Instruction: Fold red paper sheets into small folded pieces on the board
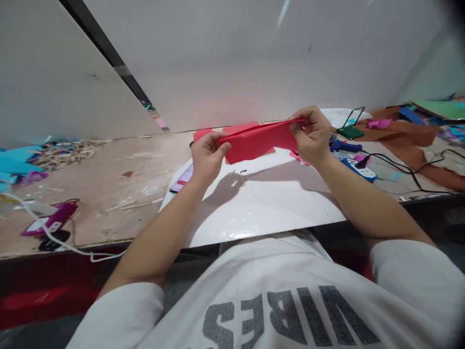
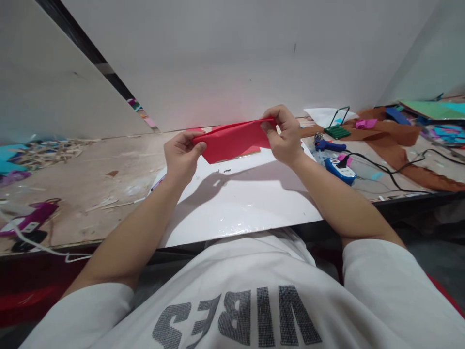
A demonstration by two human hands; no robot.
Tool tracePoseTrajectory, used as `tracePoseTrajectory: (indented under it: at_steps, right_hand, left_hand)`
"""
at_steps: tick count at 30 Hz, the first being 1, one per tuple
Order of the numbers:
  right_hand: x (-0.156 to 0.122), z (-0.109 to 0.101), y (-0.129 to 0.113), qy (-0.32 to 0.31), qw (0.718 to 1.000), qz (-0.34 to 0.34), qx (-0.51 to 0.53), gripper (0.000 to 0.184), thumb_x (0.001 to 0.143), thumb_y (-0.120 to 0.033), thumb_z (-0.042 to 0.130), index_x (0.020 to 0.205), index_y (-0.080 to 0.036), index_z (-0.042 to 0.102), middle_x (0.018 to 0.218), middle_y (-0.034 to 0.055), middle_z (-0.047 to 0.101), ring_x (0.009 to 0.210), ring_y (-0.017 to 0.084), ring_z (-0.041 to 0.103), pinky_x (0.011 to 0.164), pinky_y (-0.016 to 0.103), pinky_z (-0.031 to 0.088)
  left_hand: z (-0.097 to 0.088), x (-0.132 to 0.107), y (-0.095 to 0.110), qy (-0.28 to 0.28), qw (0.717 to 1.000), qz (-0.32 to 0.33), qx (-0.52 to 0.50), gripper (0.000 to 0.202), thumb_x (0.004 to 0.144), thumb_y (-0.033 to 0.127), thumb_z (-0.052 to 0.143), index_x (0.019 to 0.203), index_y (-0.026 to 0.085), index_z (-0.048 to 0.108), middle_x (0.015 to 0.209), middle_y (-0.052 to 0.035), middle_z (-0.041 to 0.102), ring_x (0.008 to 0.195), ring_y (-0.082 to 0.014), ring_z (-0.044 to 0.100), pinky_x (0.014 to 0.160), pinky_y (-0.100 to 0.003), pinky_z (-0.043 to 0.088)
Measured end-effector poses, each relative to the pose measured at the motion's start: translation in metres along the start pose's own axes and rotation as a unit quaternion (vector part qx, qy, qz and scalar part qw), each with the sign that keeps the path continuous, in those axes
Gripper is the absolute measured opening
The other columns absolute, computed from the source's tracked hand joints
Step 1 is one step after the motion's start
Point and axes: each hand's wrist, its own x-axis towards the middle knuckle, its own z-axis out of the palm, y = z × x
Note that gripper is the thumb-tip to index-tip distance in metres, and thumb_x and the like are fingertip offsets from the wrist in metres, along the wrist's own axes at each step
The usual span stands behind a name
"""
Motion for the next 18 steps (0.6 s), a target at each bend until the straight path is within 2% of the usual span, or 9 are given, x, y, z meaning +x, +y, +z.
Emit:
tracePoseTrajectory:
  at_steps: [5,7,9,11,14,16,18]
  right_hand:
    - [0.000,0.000,0.008,0.007,0.999,-0.037,-0.013,0.045,0.120,-0.078,0.071,0.122,-0.034,0.081,0.111,0.0047,0.084,0.100,0.030,0.080,0.099,0.061,0.075]
    - [0.000,-0.003,0.007,-0.013,0.998,-0.016,-0.052,0.038,0.121,-0.072,0.071,0.124,-0.035,0.081,0.118,0.0071,0.087,0.108,0.033,0.083,0.109,0.066,0.074]
    - [-0.002,-0.006,0.001,-0.042,0.992,0.006,-0.122,0.031,0.120,-0.066,0.074,0.127,-0.037,0.082,0.128,0.0105,0.090,0.125,0.040,0.084,0.125,0.074,0.067]
    - [-0.005,-0.004,-0.008,-0.081,0.975,0.005,-0.205,0.031,0.117,-0.063,0.079,0.133,-0.037,0.084,0.141,0.0131,0.091,0.145,0.047,0.081,0.139,0.082,0.054]
    - [-0.014,0.008,-0.023,-0.142,0.946,-0.036,-0.290,0.042,0.116,-0.065,0.077,0.148,-0.038,0.085,0.157,0.0132,0.089,0.162,0.051,0.074,0.146,0.086,0.040]
    - [-0.023,0.022,-0.032,-0.167,0.938,-0.061,-0.296,0.048,0.121,-0.068,0.069,0.154,-0.038,0.084,0.162,0.0121,0.089,0.161,0.049,0.075,0.146,0.085,0.038]
    - [-0.031,0.037,-0.038,-0.178,0.944,-0.077,-0.267,0.047,0.125,-0.070,0.063,0.153,-0.038,0.085,0.155,0.0099,0.091,0.155,0.046,0.079,0.146,0.082,0.039]
  left_hand:
    - [0.002,-0.001,0.000,0.049,0.991,0.108,0.063,0.055,0.093,0.076,0.106,0.110,0.025,0.093,0.097,-0.0048,0.085,0.088,-0.0209,0.082,0.080,-0.034,0.070]
    - [0.002,-0.005,0.001,0.069,0.982,0.150,0.090,0.048,0.102,0.072,0.100,0.112,0.026,0.091,0.100,-0.0049,0.085,0.092,-0.0213,0.082,0.083,-0.035,0.070]
    - [0.002,-0.009,0.003,0.078,0.972,0.187,0.119,0.041,0.109,0.067,0.094,0.114,0.026,0.089,0.104,-0.0052,0.084,0.096,-0.0222,0.083,0.089,-0.038,0.070]
    - [0.002,-0.015,0.005,0.065,0.961,0.220,0.152,0.034,0.114,0.062,0.090,0.116,0.027,0.087,0.106,-0.0046,0.083,0.098,-0.0229,0.081,0.097,-0.042,0.070]
    - [0.007,-0.026,0.011,0.021,0.946,0.266,0.186,0.022,0.119,0.051,0.086,0.118,0.029,0.085,0.103,-0.0026,0.081,0.094,-0.0218,0.079,0.103,-0.044,0.069]
    - [0.013,-0.035,0.016,-0.003,0.937,0.293,0.190,0.016,0.122,0.043,0.082,0.117,0.029,0.086,0.100,-0.0019,0.082,0.090,-0.0207,0.077,0.100,-0.041,0.068]
    - [0.021,-0.043,0.021,-0.021,0.934,0.303,0.186,0.018,0.123,0.042,0.079,0.115,0.029,0.088,0.097,-0.0022,0.084,0.088,-0.0207,0.077,0.096,-0.040,0.066]
